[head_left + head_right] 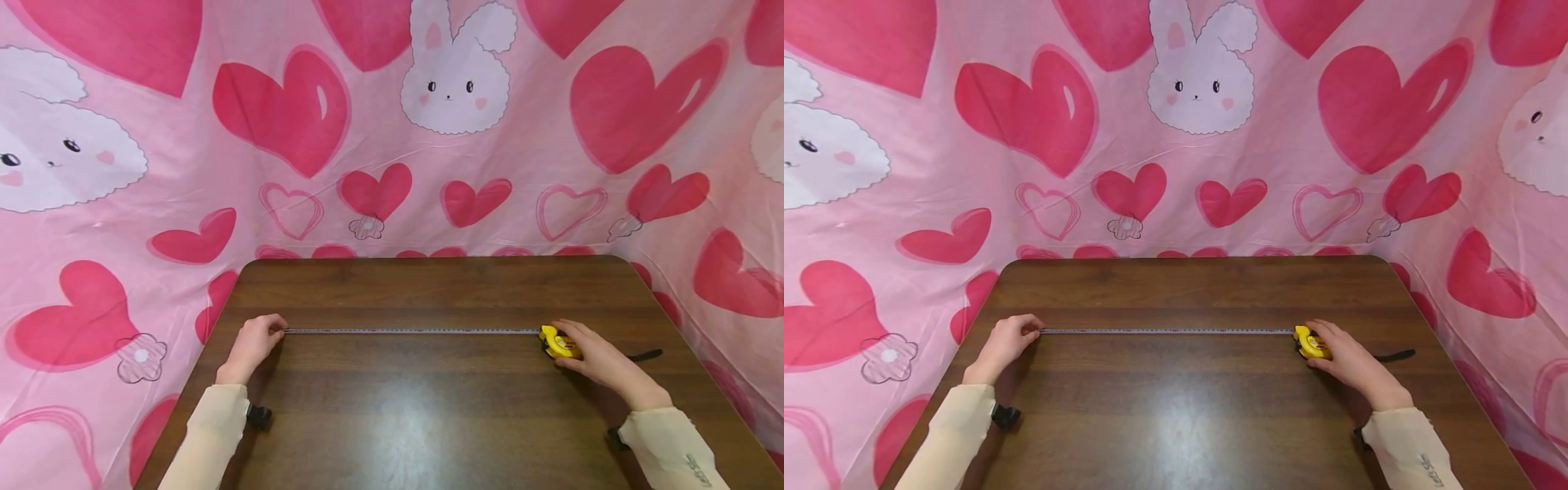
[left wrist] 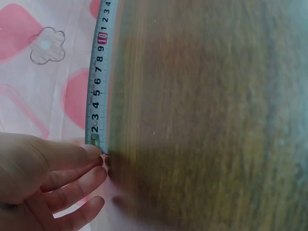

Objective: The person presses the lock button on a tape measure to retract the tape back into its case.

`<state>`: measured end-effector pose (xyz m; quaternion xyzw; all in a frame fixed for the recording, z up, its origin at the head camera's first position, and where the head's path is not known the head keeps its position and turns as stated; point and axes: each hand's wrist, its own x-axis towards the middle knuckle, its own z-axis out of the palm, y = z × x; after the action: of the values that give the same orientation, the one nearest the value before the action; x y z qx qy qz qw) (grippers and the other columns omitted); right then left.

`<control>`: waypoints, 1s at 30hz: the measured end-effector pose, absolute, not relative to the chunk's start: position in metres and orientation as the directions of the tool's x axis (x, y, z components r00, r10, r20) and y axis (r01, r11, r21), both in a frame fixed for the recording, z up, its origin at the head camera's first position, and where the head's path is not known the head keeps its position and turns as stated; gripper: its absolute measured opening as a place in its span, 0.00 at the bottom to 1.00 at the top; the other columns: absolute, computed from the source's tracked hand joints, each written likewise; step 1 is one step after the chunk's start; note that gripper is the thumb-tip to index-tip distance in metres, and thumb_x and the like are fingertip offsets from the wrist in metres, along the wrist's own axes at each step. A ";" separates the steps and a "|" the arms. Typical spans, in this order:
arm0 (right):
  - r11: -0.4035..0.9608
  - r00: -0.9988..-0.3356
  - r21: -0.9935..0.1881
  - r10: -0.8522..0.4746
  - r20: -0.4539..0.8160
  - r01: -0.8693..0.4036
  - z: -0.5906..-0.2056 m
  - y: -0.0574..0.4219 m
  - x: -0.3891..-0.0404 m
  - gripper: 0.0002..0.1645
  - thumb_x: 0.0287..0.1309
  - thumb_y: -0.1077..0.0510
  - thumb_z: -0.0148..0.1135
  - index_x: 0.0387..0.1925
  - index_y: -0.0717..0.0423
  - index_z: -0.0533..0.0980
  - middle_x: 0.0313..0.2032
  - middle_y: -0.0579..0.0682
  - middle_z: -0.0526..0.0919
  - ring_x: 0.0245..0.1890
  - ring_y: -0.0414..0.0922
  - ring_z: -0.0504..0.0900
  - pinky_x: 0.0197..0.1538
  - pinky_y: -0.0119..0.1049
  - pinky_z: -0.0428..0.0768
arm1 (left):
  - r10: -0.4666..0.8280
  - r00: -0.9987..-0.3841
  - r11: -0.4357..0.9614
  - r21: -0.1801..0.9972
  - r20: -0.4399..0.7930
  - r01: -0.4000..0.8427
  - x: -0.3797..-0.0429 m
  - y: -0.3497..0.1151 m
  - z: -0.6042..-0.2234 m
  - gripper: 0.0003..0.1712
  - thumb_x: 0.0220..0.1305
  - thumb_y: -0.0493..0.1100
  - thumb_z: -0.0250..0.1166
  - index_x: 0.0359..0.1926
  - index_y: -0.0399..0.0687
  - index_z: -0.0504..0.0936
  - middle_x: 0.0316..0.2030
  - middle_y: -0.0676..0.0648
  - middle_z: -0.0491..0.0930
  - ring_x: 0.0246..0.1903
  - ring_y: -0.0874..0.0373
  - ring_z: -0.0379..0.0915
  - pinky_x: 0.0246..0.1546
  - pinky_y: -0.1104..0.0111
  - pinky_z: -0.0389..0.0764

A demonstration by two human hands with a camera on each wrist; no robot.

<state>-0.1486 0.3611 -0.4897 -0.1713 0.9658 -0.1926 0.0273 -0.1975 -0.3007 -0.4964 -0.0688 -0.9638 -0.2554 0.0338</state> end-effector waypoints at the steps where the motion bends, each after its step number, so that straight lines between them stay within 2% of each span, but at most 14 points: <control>1: 0.865 -0.939 -0.385 -0.343 0.015 -0.322 -0.490 0.361 -0.148 0.45 0.56 0.53 0.79 0.68 0.69 0.67 0.63 0.75 0.71 0.60 0.73 0.74 0.59 0.74 0.72 | 0.119 -0.988 0.859 0.489 0.102 0.154 -0.198 -0.301 -0.497 0.06 0.63 0.29 0.71 0.40 0.39 0.87 0.37 0.38 0.88 0.37 0.43 0.83 0.45 0.44 0.82; 15: 0.852 -0.934 -0.400 -0.356 0.032 -0.339 -0.494 0.362 -0.149 0.44 0.56 0.55 0.79 0.67 0.68 0.68 0.65 0.76 0.70 0.60 0.75 0.73 0.59 0.74 0.71 | 0.143 -0.983 0.861 0.475 0.116 0.181 -0.197 -0.303 -0.497 0.04 0.63 0.28 0.71 0.36 0.39 0.88 0.35 0.40 0.87 0.34 0.46 0.80 0.43 0.45 0.82; 20: 0.800 -0.902 -0.423 -0.415 0.121 -0.425 -0.496 0.363 -0.150 0.45 0.52 0.60 0.80 0.69 0.59 0.68 0.58 0.68 0.76 0.55 0.66 0.78 0.55 0.71 0.77 | 0.144 -0.980 0.859 0.474 0.138 0.193 -0.196 -0.304 -0.498 0.05 0.61 0.27 0.71 0.35 0.39 0.87 0.34 0.41 0.87 0.33 0.46 0.81 0.42 0.46 0.82; 25: 0.748 -0.820 -0.337 -0.502 0.277 -0.572 -0.501 0.364 -0.151 0.39 0.44 0.65 0.83 0.59 0.52 0.75 0.51 0.62 0.76 0.47 0.60 0.79 0.45 0.65 0.82 | 0.155 -0.978 0.858 0.472 0.138 0.202 -0.197 -0.306 -0.499 0.05 0.62 0.28 0.71 0.35 0.40 0.88 0.34 0.41 0.88 0.33 0.46 0.80 0.42 0.46 0.82; 30: 0.737 -0.804 -0.325 -0.518 0.291 -0.593 -0.496 0.364 -0.150 0.31 0.46 0.66 0.81 0.53 0.50 0.79 0.52 0.63 0.75 0.46 0.60 0.78 0.43 0.64 0.83 | 0.149 -0.981 0.861 0.472 0.123 0.190 -0.197 -0.309 -0.494 0.04 0.62 0.29 0.72 0.35 0.41 0.89 0.34 0.41 0.88 0.33 0.47 0.80 0.42 0.47 0.83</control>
<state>-0.1498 0.3638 -0.4962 -0.2994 0.9275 -0.2043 -0.0910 -0.1969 -0.3088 -0.4940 -0.0878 -0.9637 -0.2489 0.0410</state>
